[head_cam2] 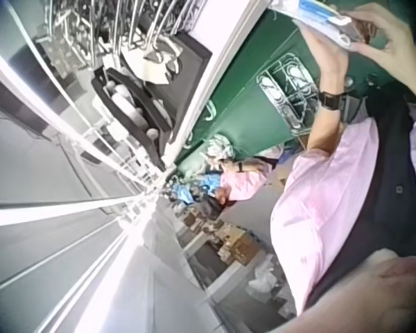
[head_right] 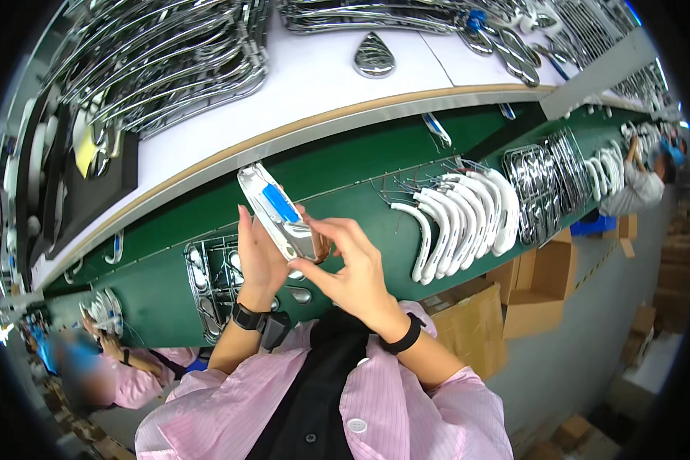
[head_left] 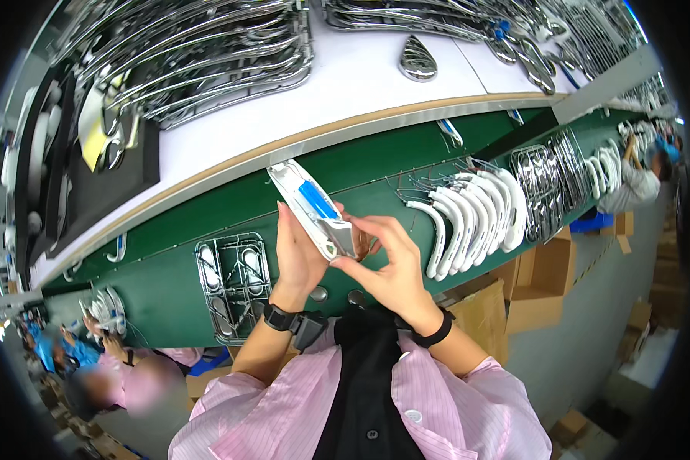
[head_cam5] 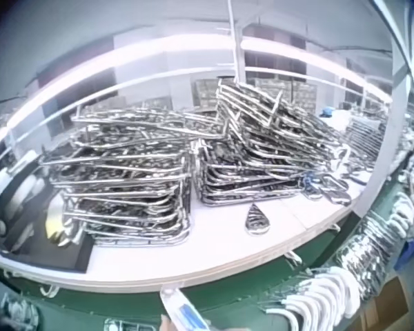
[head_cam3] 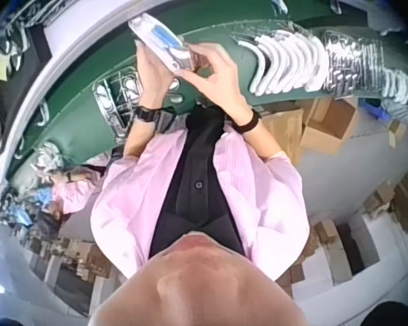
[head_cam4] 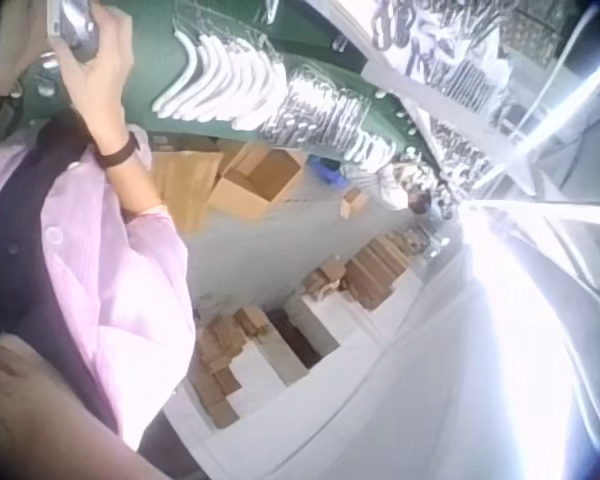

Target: The worker is picking up metal frame components and small chrome-finished inserts, then pressing the inserts into the frames to assemble a rack or basket structure on a factory production line.

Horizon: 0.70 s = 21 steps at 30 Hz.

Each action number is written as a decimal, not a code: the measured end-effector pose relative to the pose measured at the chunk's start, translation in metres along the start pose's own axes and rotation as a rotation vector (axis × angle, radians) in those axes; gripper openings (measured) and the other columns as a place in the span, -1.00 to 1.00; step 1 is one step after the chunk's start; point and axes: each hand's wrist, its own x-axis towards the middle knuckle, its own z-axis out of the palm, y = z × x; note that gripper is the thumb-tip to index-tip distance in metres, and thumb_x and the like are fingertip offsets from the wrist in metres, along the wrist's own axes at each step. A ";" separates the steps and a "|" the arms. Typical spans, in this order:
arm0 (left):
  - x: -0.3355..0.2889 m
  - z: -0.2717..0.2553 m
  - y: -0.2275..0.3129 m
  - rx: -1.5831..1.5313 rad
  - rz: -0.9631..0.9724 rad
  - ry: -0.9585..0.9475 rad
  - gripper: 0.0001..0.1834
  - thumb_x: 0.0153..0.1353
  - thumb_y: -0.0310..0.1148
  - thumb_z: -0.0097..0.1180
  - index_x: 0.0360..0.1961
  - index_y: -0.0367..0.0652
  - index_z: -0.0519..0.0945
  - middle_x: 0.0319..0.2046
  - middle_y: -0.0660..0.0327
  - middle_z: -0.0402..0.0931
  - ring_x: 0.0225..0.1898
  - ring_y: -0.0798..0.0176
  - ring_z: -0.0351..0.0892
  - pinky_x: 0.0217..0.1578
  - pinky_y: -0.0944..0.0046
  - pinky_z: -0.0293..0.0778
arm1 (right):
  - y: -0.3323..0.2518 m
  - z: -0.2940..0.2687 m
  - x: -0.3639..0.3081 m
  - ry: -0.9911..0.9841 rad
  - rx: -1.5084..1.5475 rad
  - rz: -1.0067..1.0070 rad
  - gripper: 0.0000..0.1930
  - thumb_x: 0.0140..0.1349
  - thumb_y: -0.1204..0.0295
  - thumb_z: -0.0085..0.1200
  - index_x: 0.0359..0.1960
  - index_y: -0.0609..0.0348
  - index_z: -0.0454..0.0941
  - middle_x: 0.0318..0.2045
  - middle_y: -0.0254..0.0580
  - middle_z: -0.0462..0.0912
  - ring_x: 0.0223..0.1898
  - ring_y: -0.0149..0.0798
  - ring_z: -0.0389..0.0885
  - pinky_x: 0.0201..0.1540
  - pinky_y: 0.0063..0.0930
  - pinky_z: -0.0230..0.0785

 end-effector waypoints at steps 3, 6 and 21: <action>-0.015 0.013 0.001 0.004 0.097 -0.097 -0.32 0.43 0.20 -0.52 0.13 -0.19 0.34 -0.07 0.03 0.48 -0.04 0.11 0.53 0.00 0.08 0.49 | -0.012 0.002 -0.007 0.048 -0.086 -0.102 -0.44 -0.14 0.37 0.49 -0.03 0.24 0.59 -0.14 -0.12 0.50 -0.34 -0.28 0.59 -0.33 -0.45 0.48; -0.031 0.016 -0.006 0.065 0.111 -0.119 -0.34 0.43 0.15 -0.44 0.19 -0.25 0.26 -0.04 0.03 0.46 -0.02 0.12 0.51 0.01 0.12 0.48 | -0.021 -0.003 -0.012 0.062 -0.082 -0.115 -0.45 -0.17 0.37 0.50 -0.07 0.25 0.61 -0.19 -0.14 0.48 -0.36 -0.30 0.59 -0.35 -0.46 0.49; -0.064 0.026 -0.024 0.114 0.160 -0.099 -0.45 0.30 -0.41 0.02 0.28 -0.19 0.16 0.00 0.05 0.43 0.00 0.11 0.52 0.10 -0.06 0.46 | -0.021 -0.027 -0.048 0.103 0.194 0.200 -0.60 0.01 0.31 0.41 -0.25 0.33 0.53 -0.34 -0.17 0.49 -0.44 -0.37 0.51 -0.44 -0.48 0.42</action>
